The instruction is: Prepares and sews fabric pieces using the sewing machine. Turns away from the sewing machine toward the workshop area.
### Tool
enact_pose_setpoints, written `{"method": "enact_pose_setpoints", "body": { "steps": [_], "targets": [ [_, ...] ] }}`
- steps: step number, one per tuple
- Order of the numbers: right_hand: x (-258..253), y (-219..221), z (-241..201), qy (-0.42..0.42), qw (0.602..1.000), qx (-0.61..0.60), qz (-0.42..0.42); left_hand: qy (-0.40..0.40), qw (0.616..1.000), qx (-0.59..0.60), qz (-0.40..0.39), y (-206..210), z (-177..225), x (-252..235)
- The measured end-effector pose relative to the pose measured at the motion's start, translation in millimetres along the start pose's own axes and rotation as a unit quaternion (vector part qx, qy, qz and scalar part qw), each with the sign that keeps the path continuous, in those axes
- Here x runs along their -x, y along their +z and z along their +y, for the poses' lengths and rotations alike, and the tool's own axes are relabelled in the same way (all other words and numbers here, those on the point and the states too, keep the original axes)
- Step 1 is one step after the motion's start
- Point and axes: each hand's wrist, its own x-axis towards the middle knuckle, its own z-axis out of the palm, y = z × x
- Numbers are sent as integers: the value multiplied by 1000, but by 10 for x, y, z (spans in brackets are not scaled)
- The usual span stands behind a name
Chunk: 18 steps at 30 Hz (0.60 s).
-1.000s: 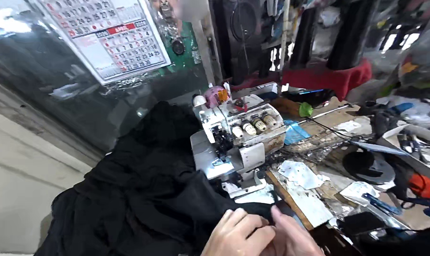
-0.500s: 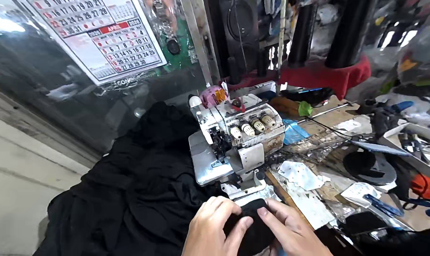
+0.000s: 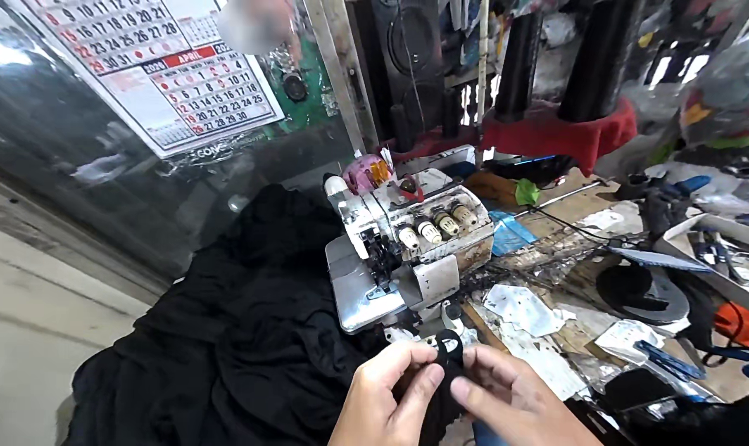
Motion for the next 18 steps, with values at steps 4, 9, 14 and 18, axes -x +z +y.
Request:
{"method": "enact_pose_setpoints", "body": {
  "steps": [4, 9, 14, 18],
  "targets": [
    [-60, 6, -22, -26, 997, 53, 42, -11, 999, 23, -20, 7, 45, -59],
    [-70, -92, -79, -68, 995, 79, 9, 18, 996, 67, -50, -83, 44, -133],
    [-108, -143, -101, -61, 994, 84, -28, 3, 996, 73, -60, -86, 50, -176],
    [-97, -148, -98, -45, 996, 62, -53, -3, 996, 73, -53, -81, 71, -213]
  ]
}}
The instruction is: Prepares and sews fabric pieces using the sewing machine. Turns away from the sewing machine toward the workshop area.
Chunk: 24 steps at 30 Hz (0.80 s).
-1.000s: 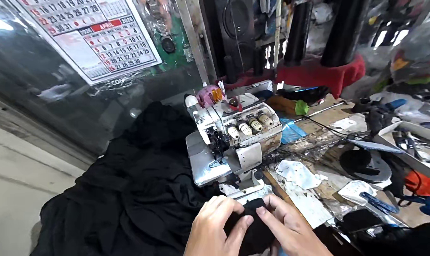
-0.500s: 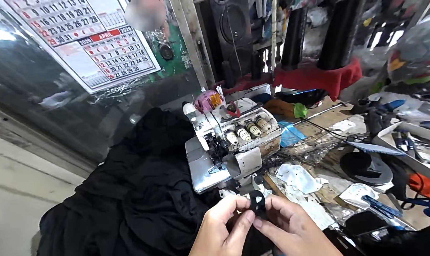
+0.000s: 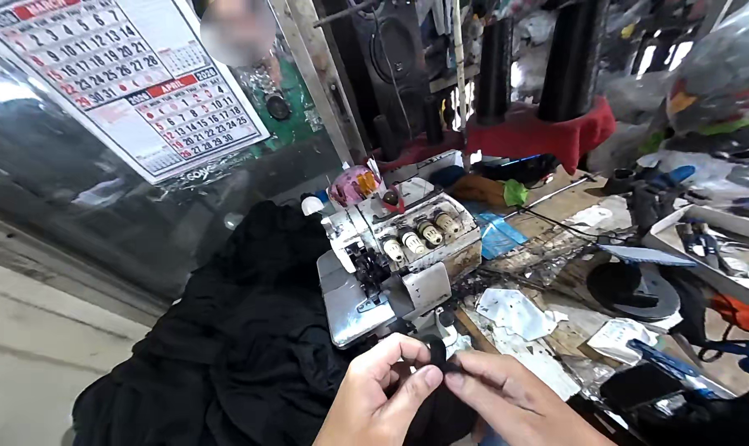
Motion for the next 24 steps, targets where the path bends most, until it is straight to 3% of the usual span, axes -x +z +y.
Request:
{"method": "enact_pose_setpoints", "body": {
  "steps": [9, 13, 20, 24],
  "targets": [
    [62, 43, 76, 44, 991, -128, 12, -7, 999, 20, 43, 64, 53, 121],
    [35, 90, 8, 18, 997, -72, 13, 6, 999, 19, 32, 30, -54, 134],
    [24, 159, -8, 35, 994, -16, 99, -2, 999, 33, 35, 28, -72, 154],
    [49, 113, -10, 27, 996, -47, 69, -8, 999, 26, 36, 42, -36, 156]
  ]
}}
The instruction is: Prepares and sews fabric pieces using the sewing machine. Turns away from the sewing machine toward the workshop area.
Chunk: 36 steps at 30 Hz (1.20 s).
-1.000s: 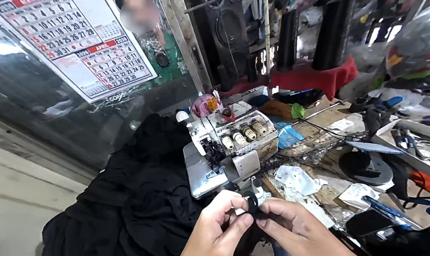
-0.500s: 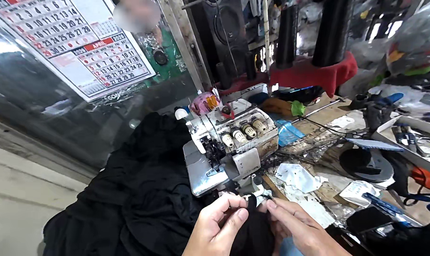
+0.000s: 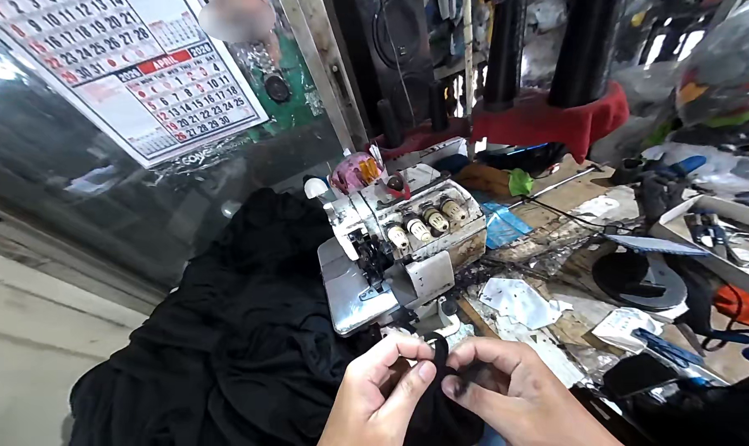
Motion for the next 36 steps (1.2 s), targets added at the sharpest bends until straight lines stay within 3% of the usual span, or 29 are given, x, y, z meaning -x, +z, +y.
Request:
{"method": "enact_pose_setpoints", "body": {
  "steps": [9, 16, 21, 28, 32, 36],
  "targets": [
    [3, -51, 14, 38, 998, -42, -27, -5, 1000, 12, 0, 46, -38, -1],
    [20, -125, 39, 14, 995, -95, -42, -12, 1000, 9, 6, 88, 28, -13],
    [37, -124, -2, 19, 997, -64, -40, 2, 1000, 12, 9, 95, 2, -29],
    [80, -61, -64, 0, 999, -34, -18, -36, 999, 13, -10, 57, 13, -8],
    [118, -24, -119, -10, 1000, 28, 5, -34, 999, -11, -26, 43, 4, 21],
    [102, 12, -59, -42, 971, 217, 85, -30, 999, -9, -9, 42, -30, 32]
  ]
}}
